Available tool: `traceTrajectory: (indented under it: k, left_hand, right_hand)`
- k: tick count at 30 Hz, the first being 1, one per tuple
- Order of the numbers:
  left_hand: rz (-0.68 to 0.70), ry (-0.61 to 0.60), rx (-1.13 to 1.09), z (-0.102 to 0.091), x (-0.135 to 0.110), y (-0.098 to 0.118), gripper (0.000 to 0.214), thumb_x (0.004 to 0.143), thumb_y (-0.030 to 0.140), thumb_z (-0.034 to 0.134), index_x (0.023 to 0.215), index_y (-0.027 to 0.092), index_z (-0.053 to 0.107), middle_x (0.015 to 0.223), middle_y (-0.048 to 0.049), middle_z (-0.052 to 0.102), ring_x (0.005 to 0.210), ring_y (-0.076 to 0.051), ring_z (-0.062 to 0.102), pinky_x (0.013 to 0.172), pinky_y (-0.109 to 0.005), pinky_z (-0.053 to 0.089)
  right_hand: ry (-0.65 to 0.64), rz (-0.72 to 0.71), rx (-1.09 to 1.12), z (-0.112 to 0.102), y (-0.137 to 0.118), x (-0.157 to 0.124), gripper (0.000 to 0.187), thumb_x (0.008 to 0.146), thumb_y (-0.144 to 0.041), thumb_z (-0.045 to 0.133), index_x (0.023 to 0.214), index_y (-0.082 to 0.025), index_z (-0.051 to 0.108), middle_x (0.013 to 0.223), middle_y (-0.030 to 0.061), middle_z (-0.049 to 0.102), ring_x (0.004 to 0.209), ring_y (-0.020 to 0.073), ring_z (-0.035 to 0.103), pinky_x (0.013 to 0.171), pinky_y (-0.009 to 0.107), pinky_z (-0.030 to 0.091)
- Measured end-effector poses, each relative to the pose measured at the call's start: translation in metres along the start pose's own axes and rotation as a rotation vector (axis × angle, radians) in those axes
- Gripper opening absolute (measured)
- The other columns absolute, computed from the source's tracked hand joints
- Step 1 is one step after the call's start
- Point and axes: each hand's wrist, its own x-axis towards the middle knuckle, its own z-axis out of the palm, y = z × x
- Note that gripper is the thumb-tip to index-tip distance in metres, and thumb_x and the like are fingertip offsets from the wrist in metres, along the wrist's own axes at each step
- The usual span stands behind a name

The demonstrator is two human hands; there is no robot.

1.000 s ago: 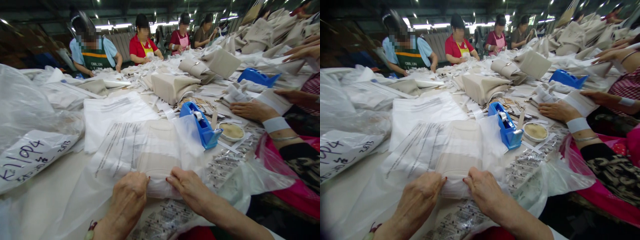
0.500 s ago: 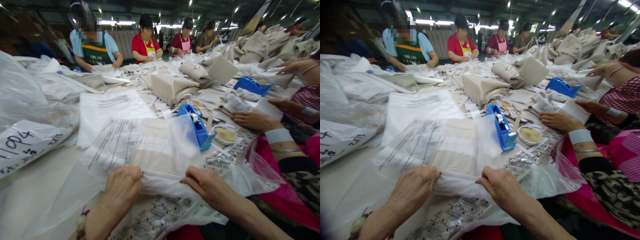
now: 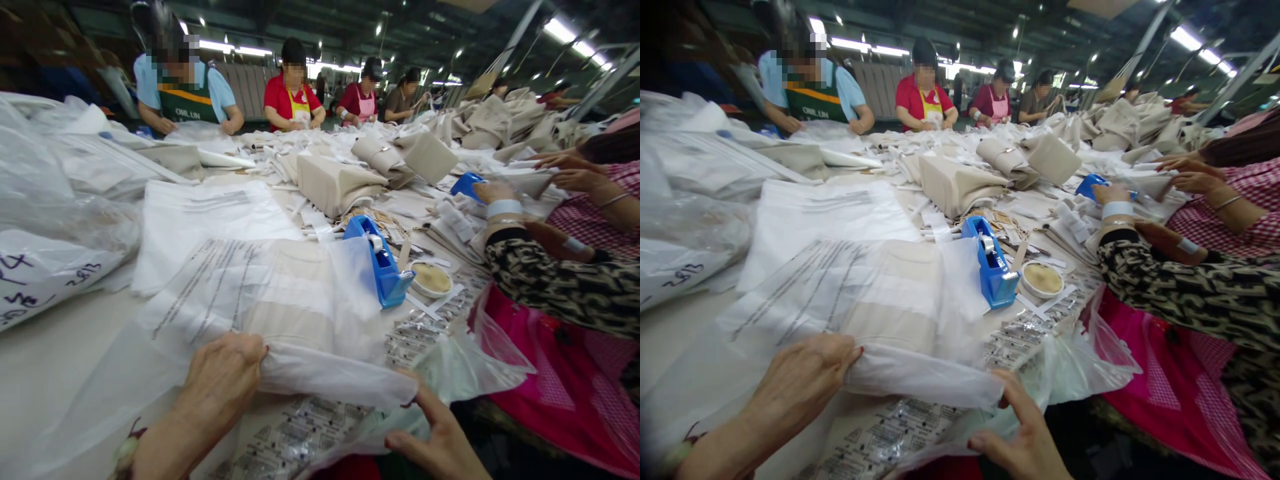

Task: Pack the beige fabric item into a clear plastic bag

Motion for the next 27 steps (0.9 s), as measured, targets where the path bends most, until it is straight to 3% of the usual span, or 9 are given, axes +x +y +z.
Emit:
traceTrajectory:
  k: [2, 4, 6, 9, 16, 18, 22, 24, 27]
  left_hand:
    - [0.012, 0.001, 0.003, 0.000, 0.000, 0.000, 0.033, 0.092, 0.016, 0.029, 0.076, 0.016, 0.059, 0.077, -0.0082, 0.066, 0.082, -0.022, 0.062, 0.073, -0.032, 0.039]
    - [0.008, -0.004, 0.001, -0.001, -0.001, -0.001, 0.033, 0.092, 0.019, 0.029, 0.077, 0.016, 0.059, 0.078, -0.0085, 0.066, 0.083, -0.022, 0.062, 0.075, -0.032, 0.039]
    - [-0.012, -0.020, -0.007, -0.002, -0.001, -0.001, 0.033, 0.093, 0.021, 0.030, 0.077, 0.016, 0.059, 0.079, -0.0086, 0.066, 0.084, -0.022, 0.062, 0.077, -0.032, 0.040]
    - [-0.023, -0.023, -0.020, -0.006, -0.002, 0.001, 0.033, 0.093, 0.021, 0.029, 0.077, 0.016, 0.059, 0.081, -0.0085, 0.066, 0.086, -0.023, 0.061, 0.078, -0.033, 0.040]
    - [-0.044, -0.057, -0.061, -0.008, 0.001, 0.006, 0.036, 0.092, 0.018, 0.025, 0.079, 0.017, 0.058, 0.082, -0.0095, 0.066, 0.089, -0.026, 0.062, 0.079, -0.037, 0.041]
    - [-0.019, -0.077, -0.061, -0.005, 0.004, 0.004, 0.035, 0.091, 0.015, 0.025, 0.081, 0.016, 0.058, 0.084, -0.0098, 0.066, 0.089, -0.027, 0.061, 0.080, -0.038, 0.041]
    - [0.027, -0.084, -0.058, 0.003, 0.007, 0.001, 0.036, 0.085, 0.006, 0.024, 0.085, 0.015, 0.059, 0.085, -0.0103, 0.065, 0.090, -0.028, 0.060, 0.081, -0.041, 0.040]
    - [0.052, -0.071, -0.043, 0.006, 0.007, -0.001, 0.039, 0.083, 0.004, 0.023, 0.086, 0.015, 0.060, 0.086, -0.0108, 0.065, 0.092, -0.029, 0.060, 0.082, -0.042, 0.040]
    - [0.042, -0.037, -0.048, 0.012, 0.008, -0.002, 0.038, 0.084, 0.006, 0.024, 0.085, 0.015, 0.061, 0.085, -0.0108, 0.065, 0.090, -0.029, 0.060, 0.081, -0.042, 0.041]
  right_hand:
    - [0.070, 0.026, 0.060, 0.021, 0.003, 0.000, 0.043, 0.070, -0.047, 0.071, 0.106, -0.024, 0.064, 0.107, 0.0056, 0.066, 0.096, 0.0236, 0.063, 0.081, 0.029, 0.052]
    - [0.083, 0.041, 0.136, 0.029, 0.000, 0.007, 0.027, 0.077, -0.041, 0.066, 0.098, -0.024, 0.067, 0.093, 0.0039, 0.069, 0.085, 0.0213, 0.065, 0.076, 0.028, 0.053]
    - [0.062, -0.020, 0.151, 0.024, -0.007, 0.015, 0.017, 0.082, -0.038, 0.060, 0.086, -0.024, 0.069, 0.080, 0.0021, 0.069, 0.074, 0.0190, 0.065, 0.067, 0.026, 0.052]
    - [0.041, -0.122, 0.042, 0.008, -0.013, 0.025, 0.018, 0.083, -0.035, 0.058, 0.076, -0.024, 0.070, 0.076, 0.0022, 0.069, 0.071, 0.0194, 0.065, 0.064, 0.026, 0.051]
    - [0.041, 0.000, -0.118, -0.001, -0.006, 0.035, 0.019, 0.079, -0.034, 0.058, 0.069, -0.021, 0.068, 0.072, 0.0025, 0.067, 0.068, 0.0185, 0.061, 0.063, 0.027, 0.049]
    - [0.138, 0.002, -0.158, -0.015, -0.007, 0.041, 0.017, 0.078, -0.034, 0.057, 0.070, -0.021, 0.066, 0.075, 0.0033, 0.067, 0.066, 0.0172, 0.059, 0.058, 0.026, 0.047]
    - [0.537, -0.001, -0.217, -0.055, -0.023, 0.082, 0.025, 0.075, -0.044, 0.054, 0.080, -0.021, 0.064, 0.095, 0.0078, 0.065, 0.087, 0.0215, 0.058, 0.071, 0.031, 0.046]
    - [0.549, 0.067, -0.203, -0.069, -0.031, 0.115, 0.032, 0.072, -0.048, 0.051, 0.079, -0.020, 0.063, 0.102, 0.0095, 0.062, 0.097, 0.0238, 0.054, 0.078, 0.033, 0.044]
    - [0.434, 0.159, -0.172, -0.074, -0.036, 0.161, 0.033, 0.067, -0.050, 0.052, 0.060, -0.019, 0.062, 0.079, 0.0085, 0.063, 0.085, 0.0248, 0.054, 0.076, 0.036, 0.041]
